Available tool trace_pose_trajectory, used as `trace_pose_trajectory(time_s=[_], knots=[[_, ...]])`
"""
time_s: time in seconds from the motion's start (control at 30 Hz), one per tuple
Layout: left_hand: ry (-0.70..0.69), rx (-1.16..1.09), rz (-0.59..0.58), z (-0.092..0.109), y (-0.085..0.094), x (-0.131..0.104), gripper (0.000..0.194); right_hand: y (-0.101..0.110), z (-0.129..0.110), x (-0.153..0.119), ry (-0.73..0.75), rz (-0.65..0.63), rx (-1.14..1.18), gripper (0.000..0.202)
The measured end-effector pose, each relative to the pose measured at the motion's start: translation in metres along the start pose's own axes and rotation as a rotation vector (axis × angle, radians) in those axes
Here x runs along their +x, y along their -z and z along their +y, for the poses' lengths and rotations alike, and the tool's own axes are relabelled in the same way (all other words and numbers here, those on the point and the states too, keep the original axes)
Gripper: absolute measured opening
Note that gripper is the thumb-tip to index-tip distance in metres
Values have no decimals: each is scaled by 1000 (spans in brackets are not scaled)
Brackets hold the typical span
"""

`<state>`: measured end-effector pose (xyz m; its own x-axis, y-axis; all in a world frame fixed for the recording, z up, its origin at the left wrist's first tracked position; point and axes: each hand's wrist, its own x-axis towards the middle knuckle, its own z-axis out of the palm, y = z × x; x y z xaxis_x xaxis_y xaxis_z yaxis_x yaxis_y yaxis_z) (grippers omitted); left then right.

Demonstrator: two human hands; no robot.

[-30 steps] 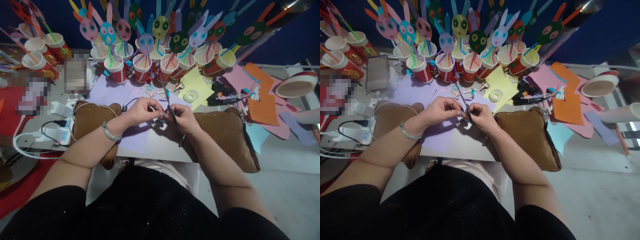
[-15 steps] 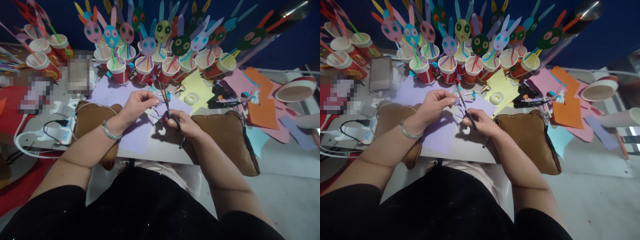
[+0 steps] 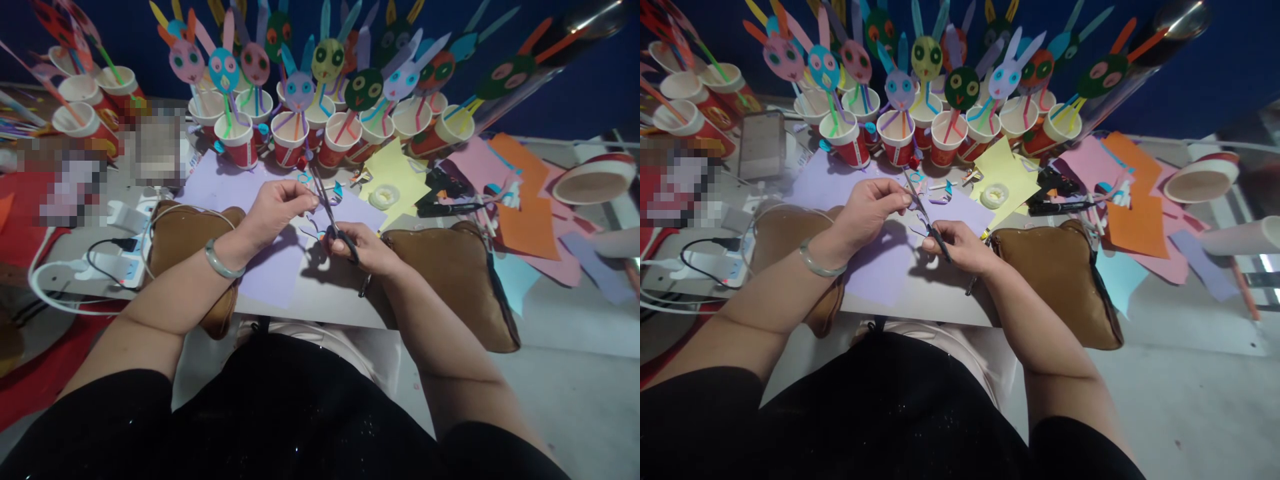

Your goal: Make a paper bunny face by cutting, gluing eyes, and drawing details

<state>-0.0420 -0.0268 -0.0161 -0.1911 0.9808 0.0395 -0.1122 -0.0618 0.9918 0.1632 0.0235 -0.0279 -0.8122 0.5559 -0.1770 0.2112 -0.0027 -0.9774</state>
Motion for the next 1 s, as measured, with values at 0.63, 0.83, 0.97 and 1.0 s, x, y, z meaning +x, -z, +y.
trace_pose_trajectory(time_s=[0.63,0.83,0.97,1.0], knots=[[67,-6,-8,-6,-3,-4,18,-8,4,2,127,409,322,64],[69,-14,-73,-14,-9,-10,23,-13,5,4,78,516,216,51],[71,7,-97,-16,-10,-13,22,-16,8,6,87,512,251,53],[74,12,-102,-16,-10,-14,22,-17,8,6,89,509,252,53]])
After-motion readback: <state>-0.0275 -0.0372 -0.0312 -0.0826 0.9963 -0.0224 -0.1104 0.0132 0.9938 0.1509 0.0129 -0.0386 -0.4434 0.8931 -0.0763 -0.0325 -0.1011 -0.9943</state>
